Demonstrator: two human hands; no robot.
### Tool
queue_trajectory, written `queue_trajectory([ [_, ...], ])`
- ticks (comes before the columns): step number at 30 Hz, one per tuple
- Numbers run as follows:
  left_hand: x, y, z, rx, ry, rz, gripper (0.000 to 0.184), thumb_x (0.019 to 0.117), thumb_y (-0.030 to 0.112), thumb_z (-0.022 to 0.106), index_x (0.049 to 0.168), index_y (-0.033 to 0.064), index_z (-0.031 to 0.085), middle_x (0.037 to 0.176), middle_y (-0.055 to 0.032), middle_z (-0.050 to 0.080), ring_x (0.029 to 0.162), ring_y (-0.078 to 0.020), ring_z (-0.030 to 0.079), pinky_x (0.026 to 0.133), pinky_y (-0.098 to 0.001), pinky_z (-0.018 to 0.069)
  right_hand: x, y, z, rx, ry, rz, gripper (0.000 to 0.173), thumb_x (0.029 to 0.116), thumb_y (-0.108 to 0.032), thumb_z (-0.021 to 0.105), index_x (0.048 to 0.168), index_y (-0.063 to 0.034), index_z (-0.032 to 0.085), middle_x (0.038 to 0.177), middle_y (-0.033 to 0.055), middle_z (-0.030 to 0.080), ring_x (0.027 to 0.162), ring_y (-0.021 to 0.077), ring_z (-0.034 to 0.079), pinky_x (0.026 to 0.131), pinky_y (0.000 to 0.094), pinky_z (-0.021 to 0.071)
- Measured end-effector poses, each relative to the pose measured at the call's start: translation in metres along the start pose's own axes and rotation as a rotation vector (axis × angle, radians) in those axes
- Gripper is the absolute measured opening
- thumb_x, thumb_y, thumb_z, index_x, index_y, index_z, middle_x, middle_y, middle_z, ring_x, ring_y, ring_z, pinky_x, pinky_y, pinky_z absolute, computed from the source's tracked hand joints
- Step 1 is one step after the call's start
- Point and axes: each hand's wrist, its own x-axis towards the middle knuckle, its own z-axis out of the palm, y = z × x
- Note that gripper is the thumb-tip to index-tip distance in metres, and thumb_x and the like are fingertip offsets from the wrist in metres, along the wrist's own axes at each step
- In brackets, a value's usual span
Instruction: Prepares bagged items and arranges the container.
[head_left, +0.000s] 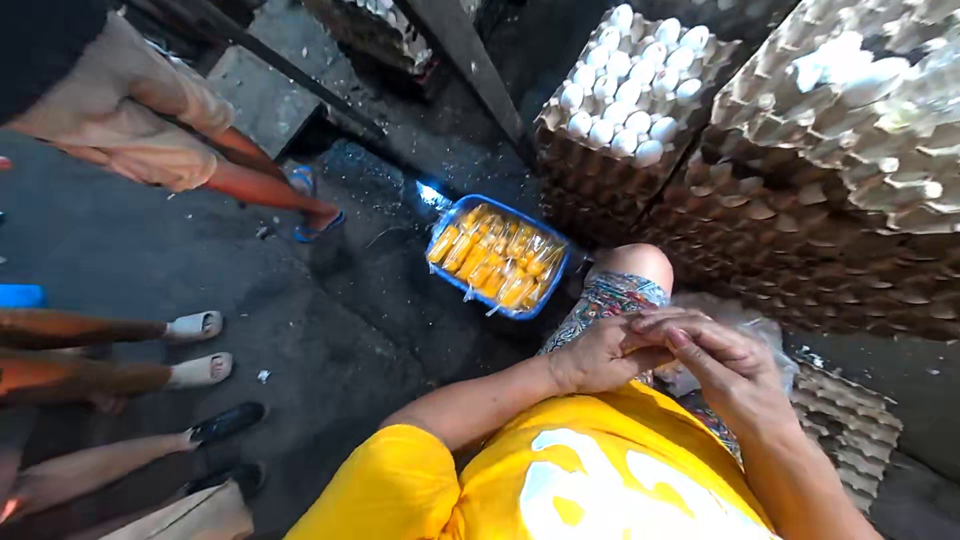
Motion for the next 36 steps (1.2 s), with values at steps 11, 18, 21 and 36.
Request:
queue_trajectory([
  [11, -0.004, -0.005, -0.084, 0.226, 0.349, -0.356, 0.026, 0.1052, 0.01, 0.052, 0.104, -0.0062, 0.073, 0.123, -0.0146, 0.069, 0.119, -0.0166, 0.064, 0.105, -0.0348, 0.0508, 0.006, 0.01, -0.018, -0.197, 0.035, 0.057, 0.033, 0.1072, -0.021, 0.052, 0.131, -0.0064, 0.068, 0.138, 0.0069, 0.065, 0.129, 0.019, 0.061, 0.108, 0.036, 0.052],
  [18, -0.04, -0.11, -0.139, 0.29, 0.761, -0.655, 0.029, 0.1078, 0.017, 0.05, 0.114, -0.0029, 0.07, 0.125, -0.0153, 0.069, 0.116, -0.019, 0.065, 0.102, -0.0396, 0.0517, -0.017, 0.036, -0.034, -0.183, 0.072, 0.207, 0.03, 0.1059, -0.018, 0.051, 0.125, -0.0031, 0.07, 0.131, 0.0048, 0.069, 0.12, 0.0136, 0.065, 0.104, 0.031, 0.054],
  [21, -0.055, -0.162, -0.149, 0.151, 0.98, -0.776, 0.034, 0.1091, 0.023, 0.049, 0.123, -0.0016, 0.067, 0.13, -0.0161, 0.066, 0.119, -0.0241, 0.063, 0.099, -0.0472, 0.0528, -0.023, 0.043, -0.04, -0.197, 0.075, 0.285, 0.032, 0.1056, -0.017, 0.05, 0.125, -0.0015, 0.069, 0.13, 0.0056, 0.069, 0.119, 0.0137, 0.066, 0.102, 0.0307, 0.0553],
  [36, -0.071, -0.263, -0.148, -0.514, 1.672, -0.888, 0.044, 0.1125, 0.021, 0.04, 0.151, -0.0004, 0.039, 0.154, -0.0252, 0.041, 0.132, -0.0371, 0.053, 0.104, -0.0503, 0.0503, -0.038, 0.063, -0.042, -0.317, 0.053, 0.534, 0.033, 0.1039, -0.016, 0.052, 0.124, 0.0033, 0.069, 0.128, 0.0122, 0.07, 0.115, 0.0094, 0.067, 0.101, 0.0243, 0.0547],
])
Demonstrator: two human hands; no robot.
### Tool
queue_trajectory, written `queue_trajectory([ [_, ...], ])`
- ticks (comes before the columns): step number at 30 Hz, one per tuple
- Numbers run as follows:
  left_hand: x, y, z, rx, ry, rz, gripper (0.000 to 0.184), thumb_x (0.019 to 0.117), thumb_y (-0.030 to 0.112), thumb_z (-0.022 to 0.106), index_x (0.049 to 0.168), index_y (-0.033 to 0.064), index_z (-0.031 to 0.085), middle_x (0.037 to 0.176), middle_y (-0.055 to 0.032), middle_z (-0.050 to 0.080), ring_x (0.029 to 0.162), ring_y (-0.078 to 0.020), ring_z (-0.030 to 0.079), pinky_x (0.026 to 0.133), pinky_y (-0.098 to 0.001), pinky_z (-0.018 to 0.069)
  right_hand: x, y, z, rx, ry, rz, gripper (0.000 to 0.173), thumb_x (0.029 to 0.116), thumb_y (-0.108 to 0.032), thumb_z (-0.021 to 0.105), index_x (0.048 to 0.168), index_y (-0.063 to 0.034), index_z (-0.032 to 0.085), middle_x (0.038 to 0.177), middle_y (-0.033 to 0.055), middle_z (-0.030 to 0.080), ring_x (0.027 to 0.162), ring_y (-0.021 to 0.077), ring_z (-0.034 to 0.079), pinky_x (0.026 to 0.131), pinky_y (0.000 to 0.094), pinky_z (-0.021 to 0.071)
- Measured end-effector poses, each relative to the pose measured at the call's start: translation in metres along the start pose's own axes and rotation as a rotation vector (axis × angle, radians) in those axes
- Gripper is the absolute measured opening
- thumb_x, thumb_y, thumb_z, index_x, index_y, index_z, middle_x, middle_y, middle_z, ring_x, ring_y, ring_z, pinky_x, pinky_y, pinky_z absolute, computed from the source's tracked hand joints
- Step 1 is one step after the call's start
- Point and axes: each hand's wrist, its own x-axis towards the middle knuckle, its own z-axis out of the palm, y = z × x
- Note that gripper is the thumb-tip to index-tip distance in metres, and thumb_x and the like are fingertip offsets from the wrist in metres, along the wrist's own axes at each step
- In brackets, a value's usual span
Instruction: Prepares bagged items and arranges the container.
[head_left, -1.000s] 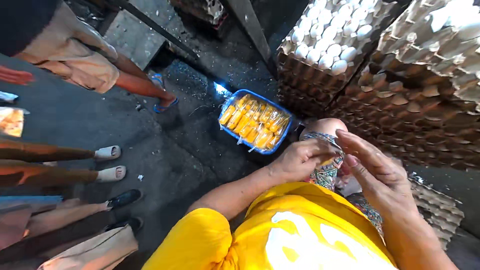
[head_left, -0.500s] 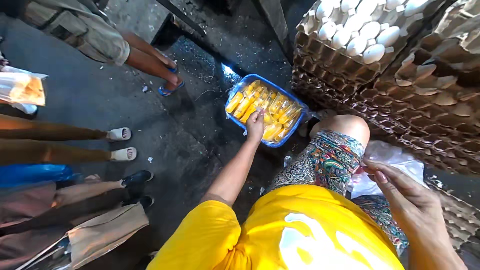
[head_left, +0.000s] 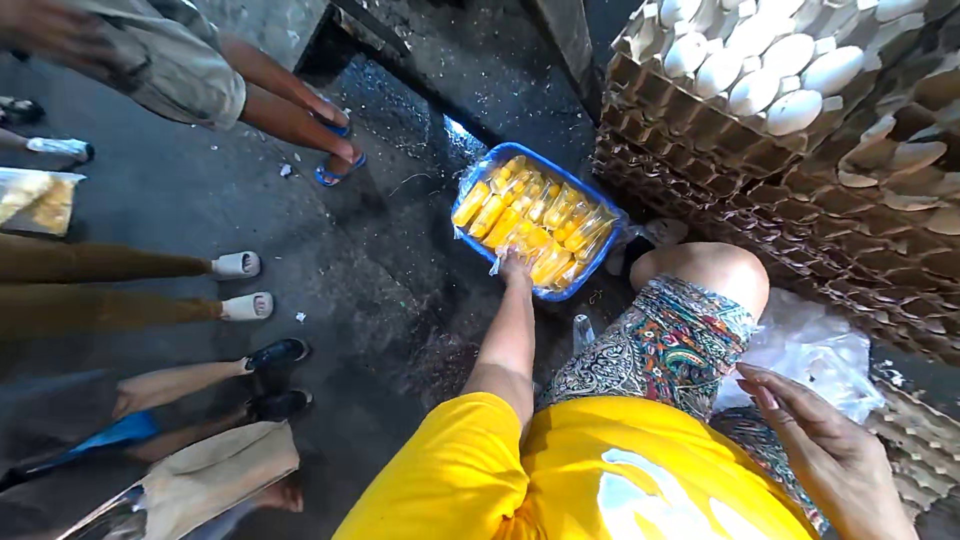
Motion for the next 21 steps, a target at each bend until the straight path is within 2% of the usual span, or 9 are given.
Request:
queue_trajectory([
  [4, 0.015, -0.015, -0.008, -0.03, 0.032, -0.04, 0.045, 0.1126, 0.022, 0.041, 0.152, 0.0009, 0.036, 0.156, -0.0248, 0.038, 0.134, -0.0383, 0.052, 0.104, -0.0514, 0.0501, -0.002, 0.009, -0.001, -0.066, 0.0, 0.01, 0.033, 0.1029, -0.015, 0.053, 0.124, 0.005, 0.069, 0.128, 0.0164, 0.069, 0.114, 0.0111, 0.068, 0.1, 0.0243, 0.0545],
  [6, 0.02, -0.018, -0.016, 0.141, 0.057, -0.082, 0.045, 0.1123, 0.024, 0.042, 0.15, -0.0014, 0.041, 0.152, -0.0271, 0.043, 0.131, -0.0391, 0.054, 0.104, -0.051, 0.0507, -0.008, 0.022, -0.005, -0.142, -0.005, 0.06, 0.034, 0.1032, -0.016, 0.052, 0.124, 0.0054, 0.069, 0.127, 0.0193, 0.069, 0.112, 0.0159, 0.069, 0.1, 0.0289, 0.0551],
  [9, 0.03, -0.021, -0.035, 0.761, 0.053, -0.104, 0.038, 0.1073, 0.016, 0.051, 0.137, -0.0079, 0.053, 0.138, -0.0298, 0.056, 0.126, -0.0394, 0.058, 0.105, -0.0526, 0.0493, -0.023, 0.045, -0.008, -0.367, -0.073, 0.202, 0.032, 0.1043, -0.015, 0.052, 0.124, 0.0045, 0.069, 0.115, 0.0244, 0.072, 0.103, 0.0343, 0.072, 0.094, 0.0536, 0.0558],
  [11, 0.026, -0.016, -0.045, 1.185, -0.026, -0.03, 0.037, 0.0983, 0.014, 0.064, 0.131, -0.0035, 0.062, 0.137, -0.0273, 0.06, 0.13, -0.0413, 0.056, 0.109, -0.0583, 0.0447, -0.028, 0.048, -0.004, -0.507, -0.249, 0.409, 0.032, 0.1059, -0.017, 0.052, 0.126, 0.002, 0.069, 0.117, 0.027, 0.071, 0.108, 0.0448, 0.069, 0.097, 0.0663, 0.0498],
  [14, 0.018, -0.015, -0.051, 1.379, -0.144, 0.101, 0.042, 0.1002, 0.015, 0.062, 0.141, 0.0041, 0.058, 0.138, -0.0243, 0.06, 0.131, -0.0415, 0.056, 0.109, -0.0603, 0.0444, -0.025, 0.055, 0.007, -0.51, -0.468, 0.633, 0.034, 0.1063, -0.022, 0.053, 0.126, -0.0008, 0.069, 0.122, 0.0243, 0.07, 0.117, 0.0397, 0.066, 0.105, 0.06, 0.0455],
  [16, 0.01, -0.011, -0.049, 1.447, -0.272, 0.081, 0.051, 0.102, 0.014, 0.057, 0.151, 0.0029, 0.047, 0.142, -0.0257, 0.057, 0.133, -0.0416, 0.055, 0.111, -0.0591, 0.0431, -0.031, 0.076, 0.011, -0.292, -0.38, 0.642, 0.031, 0.1062, -0.02, 0.053, 0.123, 0.0008, 0.069, 0.114, 0.0195, 0.072, 0.107, 0.0276, 0.068, 0.099, 0.0509, 0.0502],
  [18, -0.003, -0.008, -0.046, 1.507, -0.393, 0.059, 0.061, 0.0989, 0.013, 0.062, 0.155, 0.0023, 0.04, 0.145, -0.0269, 0.054, 0.135, -0.0408, 0.053, 0.113, -0.0576, 0.0426, -0.025, 0.072, 0.02, -0.178, -0.361, 0.64, 0.032, 0.1052, -0.016, 0.05, 0.124, 0.0057, 0.065, 0.112, 0.0215, 0.069, 0.102, 0.0236, 0.065, 0.095, 0.0467, 0.05],
  [19, -0.007, -0.011, -0.047, 1.52, -0.434, 0.101, 0.063, 0.0972, 0.014, 0.064, 0.155, 0.0033, 0.041, 0.146, -0.0254, 0.054, 0.136, -0.0392, 0.053, 0.113, -0.0566, 0.0428, -0.011, 0.056, 0.027, -0.2, -0.402, 0.642, 0.034, 0.1056, -0.013, 0.049, 0.128, 0.0093, 0.061, 0.118, 0.0261, 0.066, 0.107, 0.0251, 0.063, 0.098, 0.0448, 0.0485],
  [21, -0.009, -0.013, -0.052, 1.499, -0.48, 0.214, 0.064, 0.0954, 0.014, 0.064, 0.155, 0.0052, 0.043, 0.149, -0.0221, 0.053, 0.139, -0.0361, 0.051, 0.116, -0.0545, 0.0407, 0.04, -0.015, 0.054, -0.336, -0.54, 0.608, 0.04, 0.1079, -0.009, 0.044, 0.14, 0.0139, 0.047, 0.142, 0.0297, 0.053, 0.127, 0.0232, 0.054, 0.109, 0.0307, 0.0401],
])
